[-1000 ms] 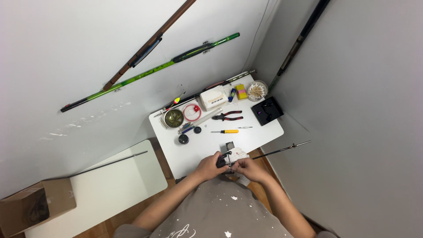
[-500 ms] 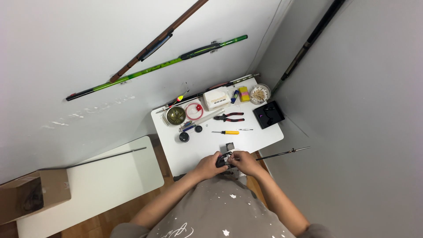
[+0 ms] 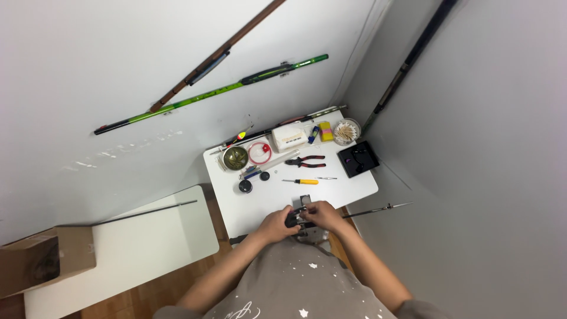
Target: Repairing or assembling a fishing rod and reel component at a workbench.
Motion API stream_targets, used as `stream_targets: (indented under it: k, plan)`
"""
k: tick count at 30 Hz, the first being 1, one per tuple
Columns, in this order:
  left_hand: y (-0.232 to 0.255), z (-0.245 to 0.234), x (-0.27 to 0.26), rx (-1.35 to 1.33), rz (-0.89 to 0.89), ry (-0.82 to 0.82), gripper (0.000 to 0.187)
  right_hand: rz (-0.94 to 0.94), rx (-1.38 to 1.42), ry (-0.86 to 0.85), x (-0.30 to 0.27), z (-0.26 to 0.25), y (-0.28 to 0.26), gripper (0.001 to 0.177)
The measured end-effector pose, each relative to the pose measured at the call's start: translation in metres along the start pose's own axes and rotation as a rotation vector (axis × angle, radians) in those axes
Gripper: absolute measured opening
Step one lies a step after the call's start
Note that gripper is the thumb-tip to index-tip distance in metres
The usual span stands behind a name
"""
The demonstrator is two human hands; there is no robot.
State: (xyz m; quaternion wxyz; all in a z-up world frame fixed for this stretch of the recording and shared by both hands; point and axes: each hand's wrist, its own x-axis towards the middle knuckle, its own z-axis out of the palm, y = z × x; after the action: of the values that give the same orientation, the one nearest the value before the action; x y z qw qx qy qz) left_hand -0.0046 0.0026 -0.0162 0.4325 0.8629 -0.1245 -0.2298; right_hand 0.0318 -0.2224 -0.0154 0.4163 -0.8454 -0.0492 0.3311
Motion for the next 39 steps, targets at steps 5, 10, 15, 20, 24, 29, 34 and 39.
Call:
stream_targets:
  k: [5, 10, 15, 20, 24, 29, 34, 39]
  plan:
    - [0.004, 0.000, 0.000, -0.010, -0.006, 0.009, 0.058, -0.023, 0.000, -0.112, 0.005, -0.014, 0.000, 0.018]
    - [0.008, -0.002, 0.001, -0.016, -0.056, -0.001, 0.059, -0.099, 0.235, -0.223, 0.026, 0.001, 0.051, 0.016]
    - [-0.001, 0.003, 0.001, -0.034, -0.027, 0.019, 0.058, -0.047, 0.363, -0.255, 0.018, 0.016, 0.066, 0.010]
    - [0.001, 0.001, -0.001, -0.030, -0.016, 0.031, 0.058, -0.074, 0.433, -0.287, 0.005, 0.025, 0.076, 0.012]
    - [-0.005, 0.004, 0.001, -0.025, 0.018, 0.045, 0.059, -0.056, 0.510, -0.252, -0.005, 0.030, 0.078, 0.011]
    - [-0.007, 0.005, 0.002, -0.020, 0.014, 0.018, 0.059, 0.068, 0.577, -0.178, -0.019, 0.038, 0.068, 0.016]
    - [0.001, -0.002, 0.002, -0.027, 0.014, -0.008, 0.058, 0.038, 0.513, -0.043, -0.028, 0.047, 0.063, 0.017]
    - [-0.002, -0.004, 0.004, -0.013, 0.003, -0.046, 0.057, 0.024, 0.453, 0.093, -0.035, 0.058, 0.067, 0.018]
